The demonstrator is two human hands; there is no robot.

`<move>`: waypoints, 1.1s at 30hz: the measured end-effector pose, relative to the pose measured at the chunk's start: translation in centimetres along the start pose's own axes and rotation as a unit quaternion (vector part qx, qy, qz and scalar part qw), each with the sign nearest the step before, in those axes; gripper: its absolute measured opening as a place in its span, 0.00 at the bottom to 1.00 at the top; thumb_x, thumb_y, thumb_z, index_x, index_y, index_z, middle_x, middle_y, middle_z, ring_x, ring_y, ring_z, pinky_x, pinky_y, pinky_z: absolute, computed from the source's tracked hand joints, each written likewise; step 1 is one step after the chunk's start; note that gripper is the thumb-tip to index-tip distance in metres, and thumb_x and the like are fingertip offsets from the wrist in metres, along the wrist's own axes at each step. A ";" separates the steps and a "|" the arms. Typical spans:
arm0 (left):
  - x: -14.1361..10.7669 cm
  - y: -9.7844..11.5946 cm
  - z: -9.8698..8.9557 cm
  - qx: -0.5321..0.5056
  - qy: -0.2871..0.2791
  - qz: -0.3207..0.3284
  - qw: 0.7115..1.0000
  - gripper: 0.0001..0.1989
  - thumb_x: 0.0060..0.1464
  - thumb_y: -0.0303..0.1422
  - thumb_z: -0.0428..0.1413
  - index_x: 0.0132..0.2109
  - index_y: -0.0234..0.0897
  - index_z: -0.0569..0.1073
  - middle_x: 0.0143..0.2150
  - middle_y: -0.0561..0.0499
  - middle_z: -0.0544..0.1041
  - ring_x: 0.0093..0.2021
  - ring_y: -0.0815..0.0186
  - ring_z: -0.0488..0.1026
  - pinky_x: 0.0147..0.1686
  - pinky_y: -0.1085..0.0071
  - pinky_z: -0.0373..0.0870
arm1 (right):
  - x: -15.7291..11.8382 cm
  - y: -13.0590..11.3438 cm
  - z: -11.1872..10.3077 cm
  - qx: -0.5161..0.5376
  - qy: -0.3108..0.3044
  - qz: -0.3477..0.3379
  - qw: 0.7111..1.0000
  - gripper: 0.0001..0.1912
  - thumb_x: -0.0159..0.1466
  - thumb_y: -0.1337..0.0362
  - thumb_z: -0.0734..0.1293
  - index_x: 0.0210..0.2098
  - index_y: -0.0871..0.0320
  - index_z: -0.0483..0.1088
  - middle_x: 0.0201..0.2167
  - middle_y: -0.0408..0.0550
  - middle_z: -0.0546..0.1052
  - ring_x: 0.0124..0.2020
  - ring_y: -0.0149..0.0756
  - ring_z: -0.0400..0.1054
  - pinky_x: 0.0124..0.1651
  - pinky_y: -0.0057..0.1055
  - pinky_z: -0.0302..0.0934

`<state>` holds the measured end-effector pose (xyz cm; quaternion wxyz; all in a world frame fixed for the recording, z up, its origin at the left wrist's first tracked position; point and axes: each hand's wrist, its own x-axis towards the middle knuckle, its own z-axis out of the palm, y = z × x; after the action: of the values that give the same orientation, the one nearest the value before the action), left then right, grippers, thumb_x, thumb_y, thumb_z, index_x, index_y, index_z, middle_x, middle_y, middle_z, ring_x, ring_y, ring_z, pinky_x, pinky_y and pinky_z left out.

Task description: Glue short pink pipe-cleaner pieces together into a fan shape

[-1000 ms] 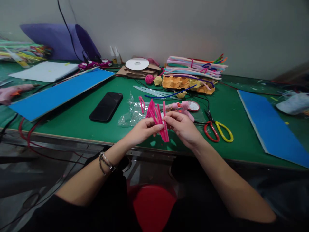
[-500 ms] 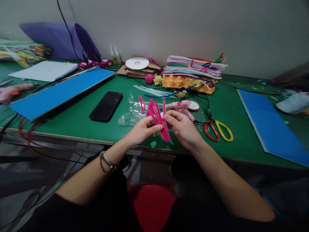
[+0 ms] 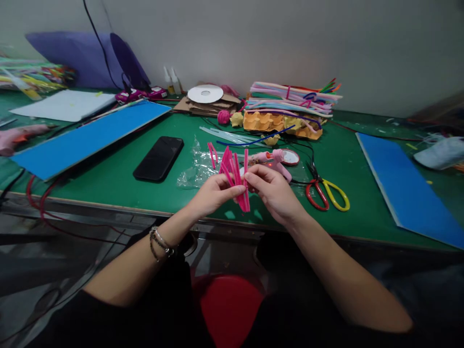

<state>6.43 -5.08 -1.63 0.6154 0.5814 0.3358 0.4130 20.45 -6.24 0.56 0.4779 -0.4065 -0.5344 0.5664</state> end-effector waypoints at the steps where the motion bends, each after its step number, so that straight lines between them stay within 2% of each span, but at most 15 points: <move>1: 0.0 0.0 0.0 0.005 0.000 -0.002 1.000 0.09 0.39 0.35 0.58 0.24 0.33 0.70 0.19 0.56 0.70 0.21 0.75 0.64 0.25 0.75 0.63 | 0.0 0.0 0.0 0.000 -0.003 -0.002 1.000 0.08 0.50 0.61 0.67 0.22 0.59 0.65 0.20 0.37 0.65 0.23 0.22 0.56 0.28 0.23 0.52; 6: -0.1 0.0 -0.2 0.020 -0.001 -0.011 1.000 0.08 0.40 0.33 0.58 0.22 0.33 0.69 0.17 0.56 0.69 0.20 0.75 0.65 0.25 0.76 0.63 | 0.0 -0.1 0.1 -0.029 -0.011 -0.033 0.999 0.05 0.52 0.66 0.65 0.22 0.60 0.66 0.20 0.36 0.65 0.23 0.21 0.57 0.28 0.22 0.53; 13: -0.2 -0.4 -0.2 -0.031 -0.012 -0.027 0.999 0.09 0.39 0.34 0.59 0.21 0.33 0.70 0.15 0.56 0.70 0.18 0.75 0.65 0.22 0.77 0.62 | 0.0 0.3 0.2 -0.072 -0.012 -0.068 0.995 0.05 0.54 0.64 0.65 0.25 0.60 0.66 0.22 0.37 0.66 0.25 0.22 0.60 0.29 0.22 0.56; 16: -0.2 -0.4 -0.1 -0.073 0.006 -0.038 0.997 0.07 0.38 0.33 0.60 0.23 0.33 0.72 0.17 0.56 0.70 0.18 0.76 0.64 0.22 0.77 0.63 | -0.1 0.3 0.1 -0.099 0.002 -0.093 0.991 0.03 0.56 0.65 0.63 0.29 0.59 0.66 0.25 0.39 0.68 0.27 0.23 0.61 0.29 0.22 0.57; 18: -0.2 -0.1 0.0 -0.115 0.036 -0.053 0.991 0.07 0.38 0.32 0.60 0.26 0.33 0.73 0.18 0.56 0.71 0.18 0.77 0.64 0.23 0.78 0.63 | -0.3 0.1 -0.3 -0.124 0.017 -0.135 0.983 0.04 0.57 0.66 0.62 0.33 0.59 0.65 0.27 0.41 0.68 0.28 0.24 0.62 0.29 0.23 0.58; 20: -0.2 0.2 0.0 -0.161 0.074 -0.070 0.982 0.06 0.37 0.31 0.60 0.27 0.32 0.73 0.19 0.56 0.71 0.19 0.77 0.65 0.23 0.78 0.63 | -0.6 -0.5 -1.0 -0.170 0.012 -0.195 0.966 0.04 0.57 0.66 0.63 0.33 0.58 0.65 0.28 0.42 0.69 0.29 0.26 0.63 0.30 0.24 0.58; 22: -0.2 0.5 -0.1 -0.204 0.102 -0.076 0.971 0.07 0.37 0.31 0.61 0.26 0.31 0.73 0.19 0.56 0.70 0.19 0.77 0.65 0.22 0.78 0.64 | -1.1 -1.1 -1.6 -0.246 -0.024 -0.251 0.936 0.02 0.56 0.67 0.65 0.31 0.58 0.66 0.28 0.42 0.69 0.29 0.26 0.62 0.31 0.25 0.59; 25: -0.1 0.8 -0.2 -0.251 0.112 -0.066 0.959 0.09 0.34 0.31 0.63 0.25 0.31 0.72 0.20 0.55 0.71 0.19 0.76 0.66 0.21 0.78 0.64 | -1.9 -1.9 -1.9 -0.317 -0.054 -0.326 0.889 0.02 0.56 0.68 0.66 0.30 0.58 0.68 0.27 0.43 0.71 0.29 0.27 0.63 0.30 0.26 0.59; 29: -0.2 0.8 -0.1 -0.270 0.104 -0.062 0.955 0.10 0.33 0.32 0.64 0.25 0.31 0.72 0.19 0.56 0.70 0.18 0.77 0.65 0.19 0.80 0.63 | -2.4 -2.3 -1.3 -0.377 -0.058 -0.366 0.849 0.04 0.55 0.68 0.67 0.32 0.59 0.69 0.27 0.43 0.72 0.29 0.27 0.64 0.31 0.26 0.61; 33: -0.3 0.8 0.0 -0.279 0.096 -0.062 0.953 0.10 0.34 0.32 0.64 0.25 0.31 0.71 0.19 0.56 0.70 0.19 0.78 0.65 0.19 0.80 0.63 | -2.4 -2.2 -0.9 -0.402 -0.055 -0.373 0.834 0.04 0.56 0.67 0.66 0.31 0.60 0.69 0.26 0.45 0.72 0.29 0.28 0.65 0.33 0.26 0.61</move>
<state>6.18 -5.35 -0.81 0.7424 0.3223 0.2995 0.5053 22.05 -8.48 2.54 0.4167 -0.3011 -0.8516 0.1021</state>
